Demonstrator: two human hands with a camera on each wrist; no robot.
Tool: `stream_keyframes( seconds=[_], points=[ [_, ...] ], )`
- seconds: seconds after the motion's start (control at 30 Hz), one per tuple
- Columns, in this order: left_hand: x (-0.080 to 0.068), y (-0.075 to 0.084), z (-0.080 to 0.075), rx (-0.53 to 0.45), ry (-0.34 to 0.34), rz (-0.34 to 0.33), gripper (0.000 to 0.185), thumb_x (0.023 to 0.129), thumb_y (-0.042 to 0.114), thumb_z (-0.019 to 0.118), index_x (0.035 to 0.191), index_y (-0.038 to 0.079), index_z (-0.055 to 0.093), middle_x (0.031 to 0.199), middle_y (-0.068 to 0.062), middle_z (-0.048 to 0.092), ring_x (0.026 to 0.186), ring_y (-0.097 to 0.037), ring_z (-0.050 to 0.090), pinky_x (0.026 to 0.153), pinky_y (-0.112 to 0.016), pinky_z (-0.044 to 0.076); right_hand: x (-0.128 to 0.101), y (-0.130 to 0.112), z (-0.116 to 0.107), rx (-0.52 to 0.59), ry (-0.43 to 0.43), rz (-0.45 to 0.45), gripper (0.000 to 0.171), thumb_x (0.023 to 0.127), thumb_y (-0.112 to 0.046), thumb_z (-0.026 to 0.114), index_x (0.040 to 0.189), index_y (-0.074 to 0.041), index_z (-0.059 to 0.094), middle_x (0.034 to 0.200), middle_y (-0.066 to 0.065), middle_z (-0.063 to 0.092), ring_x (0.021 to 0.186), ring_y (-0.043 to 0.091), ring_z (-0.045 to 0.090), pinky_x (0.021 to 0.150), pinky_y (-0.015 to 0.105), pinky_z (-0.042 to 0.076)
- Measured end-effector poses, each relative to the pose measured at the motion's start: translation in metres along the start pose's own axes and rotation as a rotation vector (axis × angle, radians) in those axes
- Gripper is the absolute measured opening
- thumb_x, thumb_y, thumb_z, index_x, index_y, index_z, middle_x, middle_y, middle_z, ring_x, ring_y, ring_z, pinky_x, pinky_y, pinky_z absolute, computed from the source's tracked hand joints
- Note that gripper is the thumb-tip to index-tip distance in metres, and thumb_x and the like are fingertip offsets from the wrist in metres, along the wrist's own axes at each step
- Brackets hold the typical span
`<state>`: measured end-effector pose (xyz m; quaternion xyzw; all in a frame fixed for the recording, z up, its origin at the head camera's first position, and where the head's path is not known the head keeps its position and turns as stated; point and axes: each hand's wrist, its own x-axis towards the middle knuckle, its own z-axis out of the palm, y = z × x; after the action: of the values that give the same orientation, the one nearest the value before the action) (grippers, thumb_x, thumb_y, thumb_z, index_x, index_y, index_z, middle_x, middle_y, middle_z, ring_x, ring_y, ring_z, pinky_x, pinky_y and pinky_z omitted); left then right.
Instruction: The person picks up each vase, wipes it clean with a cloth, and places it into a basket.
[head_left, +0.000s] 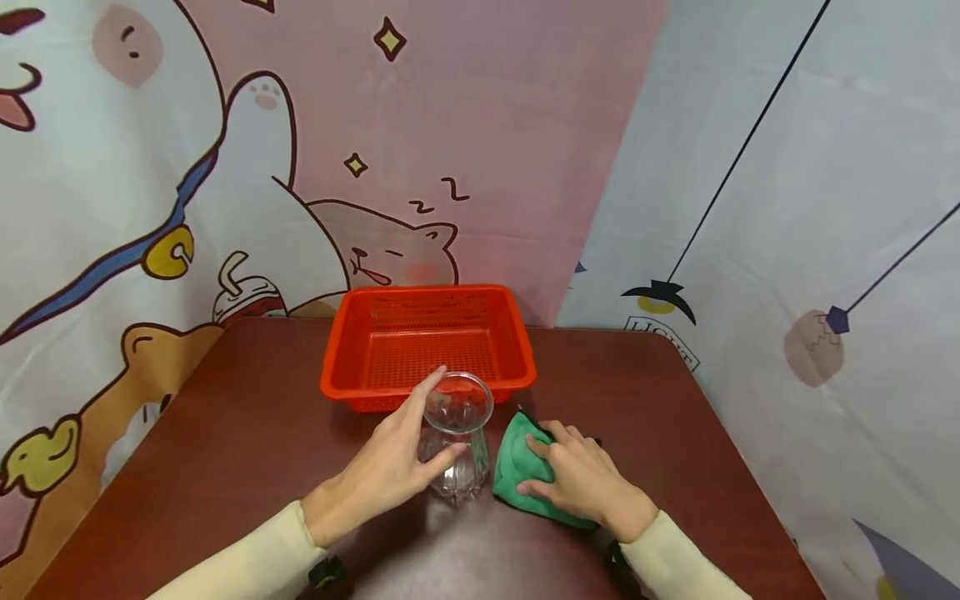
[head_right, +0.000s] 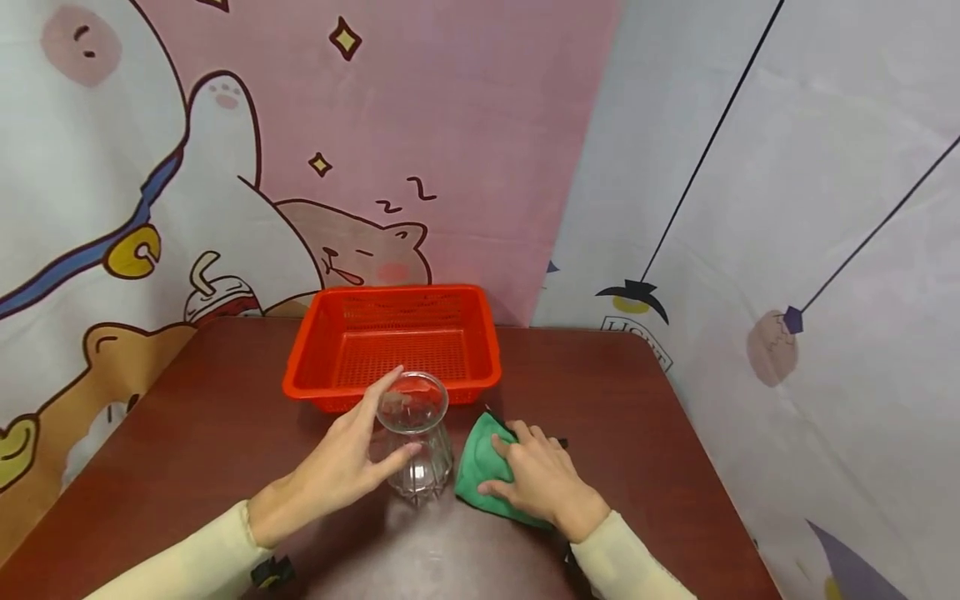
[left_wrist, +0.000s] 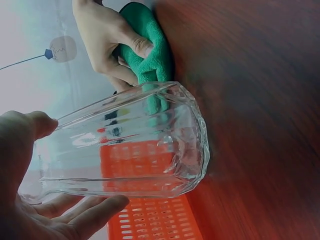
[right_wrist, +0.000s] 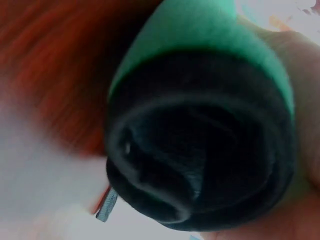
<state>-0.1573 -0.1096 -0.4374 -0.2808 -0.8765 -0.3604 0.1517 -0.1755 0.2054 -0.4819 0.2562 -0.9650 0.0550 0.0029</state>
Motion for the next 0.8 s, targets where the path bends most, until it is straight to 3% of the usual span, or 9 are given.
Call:
stream_keyframes(
  seconds=[0.4,0.57,0.8],
  points=[
    [0.0008,-0.0011,0.0006,-0.004,-0.019,0.003,0.107,0.089,0.038,0.083,0.167,0.022,0.011,0.152,-0.006,0.05,0.128,-0.023,0.061,0.105,-0.043,0.05,0.0084,0.0068,0.0048,0.027,0.073,-0.056,0.067,0.078,-0.068,0.08,0.125,-0.019,0.076,0.117,0.01,0.063,0.096,0.027,0.058,0.069,0.048,0.057],
    [0.0014,-0.0017,0.0017,-0.025,-0.011,0.017,0.107,0.088,0.035,0.084,0.166,0.02,0.012,0.147,-0.007,0.054,0.125,-0.023,0.063,0.104,-0.043,0.051,0.0052,0.0074,0.0075,0.042,0.113,-0.064,0.061,0.08,-0.065,0.08,0.122,-0.021,0.077,0.114,0.005,0.064,0.093,0.022,0.057,0.065,0.042,0.057],
    [0.0074,-0.0028,-0.0004,-0.038,-0.011,0.029,0.108,0.088,0.033,0.084,0.166,0.023,0.011,0.138,-0.007,0.059,0.119,-0.016,0.064,0.1,-0.04,0.054,0.0054,0.0058,0.006,0.062,0.138,-0.076,0.054,0.082,-0.059,0.082,0.12,-0.02,0.076,0.114,0.002,0.065,0.093,0.021,0.061,0.06,0.044,0.057]
  ],
)
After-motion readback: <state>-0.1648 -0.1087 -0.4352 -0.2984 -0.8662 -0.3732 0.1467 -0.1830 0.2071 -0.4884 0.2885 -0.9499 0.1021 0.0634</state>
